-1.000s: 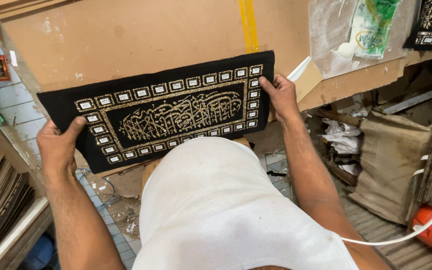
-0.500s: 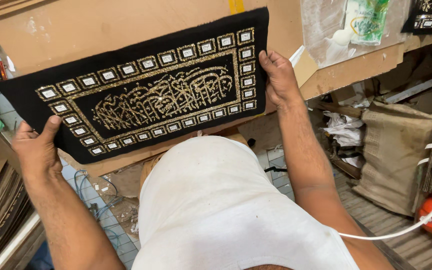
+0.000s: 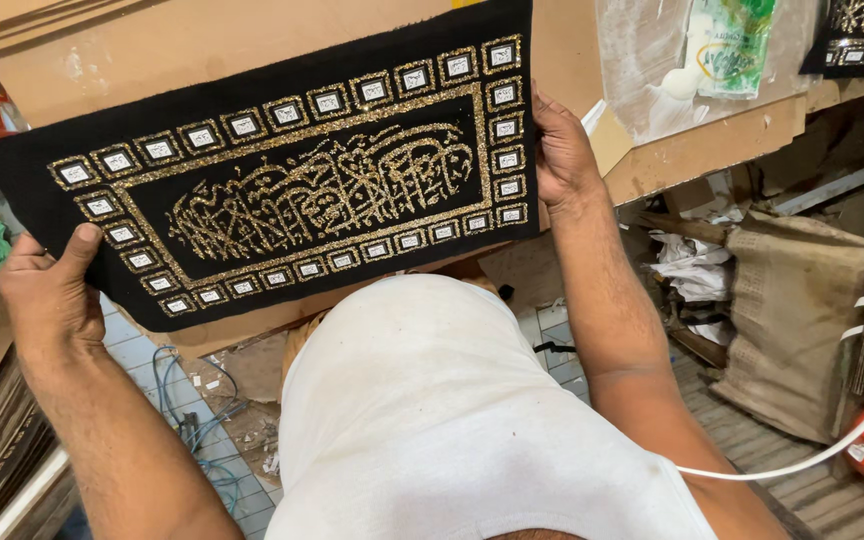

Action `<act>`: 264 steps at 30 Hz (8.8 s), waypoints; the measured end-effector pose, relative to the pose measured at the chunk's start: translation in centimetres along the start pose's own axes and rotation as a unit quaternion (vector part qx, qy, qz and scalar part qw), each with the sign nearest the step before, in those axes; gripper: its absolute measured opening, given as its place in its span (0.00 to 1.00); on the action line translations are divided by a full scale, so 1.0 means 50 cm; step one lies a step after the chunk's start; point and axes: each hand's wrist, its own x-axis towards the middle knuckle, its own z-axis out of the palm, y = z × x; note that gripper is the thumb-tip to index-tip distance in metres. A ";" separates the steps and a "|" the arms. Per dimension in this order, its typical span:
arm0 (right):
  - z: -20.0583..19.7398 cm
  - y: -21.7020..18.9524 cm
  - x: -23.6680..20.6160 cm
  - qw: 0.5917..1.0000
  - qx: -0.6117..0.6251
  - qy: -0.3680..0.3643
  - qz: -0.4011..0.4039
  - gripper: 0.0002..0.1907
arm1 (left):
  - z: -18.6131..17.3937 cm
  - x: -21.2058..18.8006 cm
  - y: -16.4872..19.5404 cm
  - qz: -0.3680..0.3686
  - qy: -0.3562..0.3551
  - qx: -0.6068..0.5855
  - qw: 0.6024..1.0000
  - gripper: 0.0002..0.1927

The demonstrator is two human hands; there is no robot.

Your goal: The person spreads white paste from a green bag onto cardboard backing boards using a small cardboard scraper, then lays a black embroidered decorative fabric panel onto the pasted board, aligns it, and presses it flat by hand. They repeat this glue-and-mount cycle on several boards.

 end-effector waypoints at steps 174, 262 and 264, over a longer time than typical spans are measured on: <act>-0.379 -0.316 -0.180 0.781 -0.571 0.180 -0.179 0.17 | 0.683 -0.140 -0.228 -0.011 0.007 0.047 0.999 0.05; 0.240 0.766 -0.445 0.451 -0.785 -0.012 -0.424 0.12 | -0.003 -0.089 -0.120 0.276 -0.200 0.731 0.591 0.45; 0.241 0.801 -0.447 0.479 -0.778 -0.055 -0.402 0.12 | -0.007 -0.083 -0.117 0.290 -0.206 0.733 0.580 0.44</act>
